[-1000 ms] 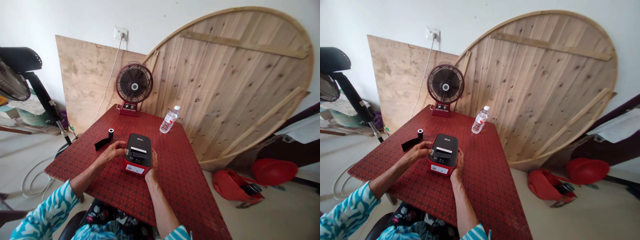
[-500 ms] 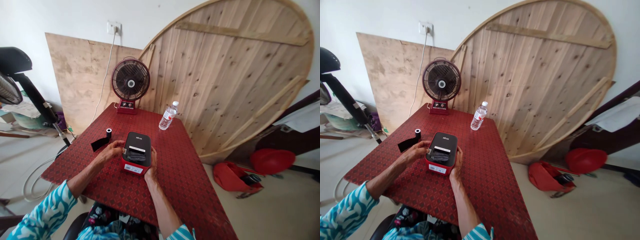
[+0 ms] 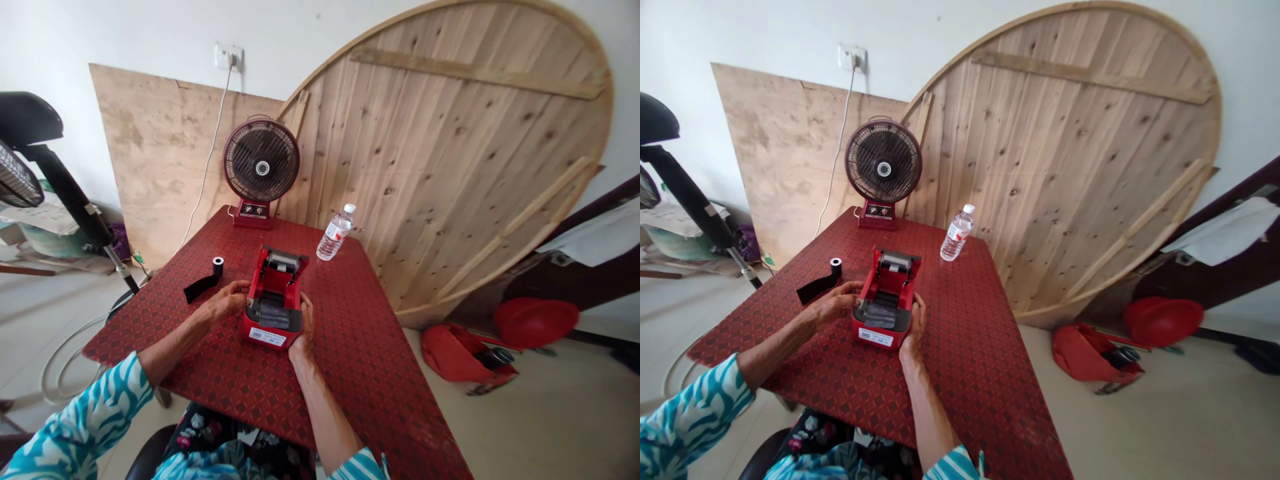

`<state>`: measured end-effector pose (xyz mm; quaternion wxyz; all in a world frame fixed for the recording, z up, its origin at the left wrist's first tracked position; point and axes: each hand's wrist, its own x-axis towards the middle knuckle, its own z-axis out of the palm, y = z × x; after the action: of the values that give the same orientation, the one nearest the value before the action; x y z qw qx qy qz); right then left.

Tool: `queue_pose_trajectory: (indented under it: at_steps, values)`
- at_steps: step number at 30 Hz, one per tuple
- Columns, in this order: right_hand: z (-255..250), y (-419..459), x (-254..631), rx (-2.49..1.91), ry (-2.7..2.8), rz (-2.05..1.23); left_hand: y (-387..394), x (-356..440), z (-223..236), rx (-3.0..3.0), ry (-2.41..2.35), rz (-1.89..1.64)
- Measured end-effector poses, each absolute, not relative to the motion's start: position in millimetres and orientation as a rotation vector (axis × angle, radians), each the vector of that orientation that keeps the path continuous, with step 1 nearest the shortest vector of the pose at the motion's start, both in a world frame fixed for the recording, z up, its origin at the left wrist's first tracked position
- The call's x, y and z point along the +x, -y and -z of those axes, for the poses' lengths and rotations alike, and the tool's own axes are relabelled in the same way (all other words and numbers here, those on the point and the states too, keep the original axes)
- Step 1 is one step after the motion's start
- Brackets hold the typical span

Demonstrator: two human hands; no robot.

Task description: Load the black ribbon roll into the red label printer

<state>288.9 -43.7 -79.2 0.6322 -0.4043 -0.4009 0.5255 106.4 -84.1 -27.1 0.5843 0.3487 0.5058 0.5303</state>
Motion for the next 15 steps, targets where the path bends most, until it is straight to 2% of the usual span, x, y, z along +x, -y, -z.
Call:
queue_pose_trajectory:
  at_steps: [10, 15]
  values:
    - [76.5, 43.5, 288.2, -0.911, 0.823, -1.319, 90.9, 100.9, 11.6, 0.986, -1.236, -1.225]
    - [73.9, 43.8, 289.1, -0.907, 0.836, -1.328, 74.1, 110.9, -19.6, 1.599, -1.404, -1.178]
